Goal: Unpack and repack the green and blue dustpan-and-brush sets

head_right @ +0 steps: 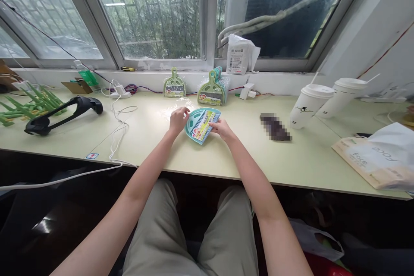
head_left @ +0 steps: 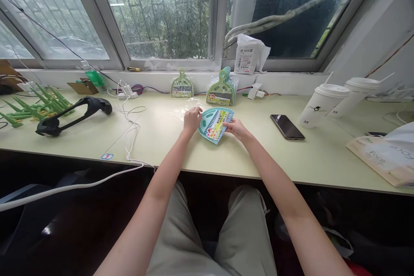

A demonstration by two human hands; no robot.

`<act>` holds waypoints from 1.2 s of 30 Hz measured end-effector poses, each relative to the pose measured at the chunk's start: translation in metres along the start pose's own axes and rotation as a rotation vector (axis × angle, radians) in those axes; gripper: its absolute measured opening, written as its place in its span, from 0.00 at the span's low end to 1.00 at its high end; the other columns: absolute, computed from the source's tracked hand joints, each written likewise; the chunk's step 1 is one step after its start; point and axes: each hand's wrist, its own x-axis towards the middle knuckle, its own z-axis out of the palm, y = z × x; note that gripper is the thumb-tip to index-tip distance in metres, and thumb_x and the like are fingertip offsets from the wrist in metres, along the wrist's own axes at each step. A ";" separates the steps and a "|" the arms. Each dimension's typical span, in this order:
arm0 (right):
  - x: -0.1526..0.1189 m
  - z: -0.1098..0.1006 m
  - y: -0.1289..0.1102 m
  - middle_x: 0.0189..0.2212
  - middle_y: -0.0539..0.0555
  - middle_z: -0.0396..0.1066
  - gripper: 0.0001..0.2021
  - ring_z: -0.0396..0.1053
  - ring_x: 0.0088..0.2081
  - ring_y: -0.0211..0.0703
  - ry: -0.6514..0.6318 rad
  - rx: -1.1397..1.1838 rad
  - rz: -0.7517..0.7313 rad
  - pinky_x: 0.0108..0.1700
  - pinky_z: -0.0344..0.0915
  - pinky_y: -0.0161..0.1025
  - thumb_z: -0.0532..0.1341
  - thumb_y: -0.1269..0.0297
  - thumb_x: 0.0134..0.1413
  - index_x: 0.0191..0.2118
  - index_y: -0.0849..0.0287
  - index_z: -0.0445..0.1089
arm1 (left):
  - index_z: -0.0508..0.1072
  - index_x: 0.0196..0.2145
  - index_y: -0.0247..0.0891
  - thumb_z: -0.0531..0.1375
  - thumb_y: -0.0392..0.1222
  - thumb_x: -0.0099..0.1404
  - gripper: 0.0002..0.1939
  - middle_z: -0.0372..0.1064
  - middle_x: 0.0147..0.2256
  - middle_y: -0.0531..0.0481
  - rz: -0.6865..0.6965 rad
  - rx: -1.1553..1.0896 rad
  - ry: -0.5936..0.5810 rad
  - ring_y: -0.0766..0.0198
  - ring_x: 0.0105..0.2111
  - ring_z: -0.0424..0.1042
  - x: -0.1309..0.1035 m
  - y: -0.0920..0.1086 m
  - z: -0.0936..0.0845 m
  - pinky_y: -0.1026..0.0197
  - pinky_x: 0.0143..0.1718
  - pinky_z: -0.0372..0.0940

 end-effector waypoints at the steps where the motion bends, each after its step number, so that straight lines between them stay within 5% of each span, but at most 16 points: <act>1: 0.000 0.001 0.000 0.36 0.58 0.79 0.09 0.78 0.35 0.46 0.000 0.009 -0.008 0.45 0.76 0.49 0.66 0.80 0.47 0.35 0.63 0.72 | 0.71 0.42 0.41 0.52 0.36 0.67 0.10 0.73 0.41 0.47 0.039 -0.036 -0.007 0.58 0.43 0.70 -0.001 0.003 0.000 0.57 0.49 0.58; 10: 0.007 -0.006 -0.004 0.33 0.54 0.79 0.11 0.78 0.35 0.44 0.195 0.128 -0.094 0.46 0.76 0.48 0.66 0.80 0.46 0.36 0.62 0.70 | 0.71 0.42 0.42 0.52 0.38 0.67 0.09 0.73 0.41 0.48 0.037 -0.099 0.097 0.57 0.45 0.69 -0.001 0.009 -0.001 0.55 0.51 0.54; 18: -0.001 0.006 -0.001 0.35 0.55 0.78 0.12 0.78 0.38 0.46 0.009 0.023 -0.101 0.47 0.76 0.51 0.70 0.75 0.43 0.36 0.60 0.71 | 0.71 0.44 0.42 0.53 0.42 0.68 0.10 0.72 0.45 0.46 0.155 -0.200 0.025 0.55 0.51 0.66 -0.011 0.028 -0.001 0.54 0.56 0.52; 24: -0.005 0.008 -0.004 0.38 0.53 0.77 0.12 0.76 0.44 0.46 0.145 0.143 -0.213 0.52 0.73 0.46 0.70 0.71 0.45 0.37 0.58 0.69 | 0.48 0.65 0.42 0.54 0.52 0.68 0.33 0.50 0.65 0.38 -0.394 -0.498 0.376 0.51 0.66 0.47 -0.004 0.030 -0.003 0.49 0.60 0.54; 26: -0.006 0.009 -0.005 0.39 0.52 0.77 0.13 0.76 0.46 0.45 0.127 0.154 -0.218 0.52 0.73 0.46 0.70 0.70 0.44 0.38 0.57 0.69 | 0.49 0.65 0.42 0.52 0.54 0.69 0.31 0.54 0.63 0.38 -0.464 -0.826 0.265 0.53 0.64 0.55 0.003 0.023 0.003 0.51 0.56 0.60; 29: -0.007 0.013 -0.004 0.39 0.52 0.77 0.15 0.75 0.46 0.45 0.129 0.162 -0.218 0.50 0.74 0.46 0.70 0.70 0.44 0.39 0.57 0.68 | 0.61 0.58 0.39 0.54 0.56 0.67 0.27 0.67 0.54 0.40 -0.396 -1.262 -0.062 0.52 0.54 0.69 0.008 0.018 0.014 0.51 0.52 0.66; 32: -0.007 0.019 -0.001 0.43 0.52 0.76 0.15 0.75 0.48 0.44 0.213 0.195 -0.273 0.51 0.74 0.44 0.67 0.70 0.47 0.42 0.56 0.68 | 0.68 0.51 0.37 0.63 0.52 0.60 0.25 0.74 0.47 0.42 -0.334 -1.441 -0.269 0.51 0.49 0.73 0.004 0.024 0.021 0.49 0.53 0.66; 36: -0.006 0.024 0.003 0.46 0.54 0.75 0.14 0.73 0.51 0.44 0.302 0.222 -0.324 0.52 0.73 0.42 0.64 0.69 0.50 0.45 0.57 0.67 | 0.68 0.50 0.38 0.64 0.49 0.59 0.24 0.74 0.49 0.44 -0.292 -1.511 -0.348 0.51 0.51 0.72 -0.001 0.032 0.020 0.47 0.55 0.65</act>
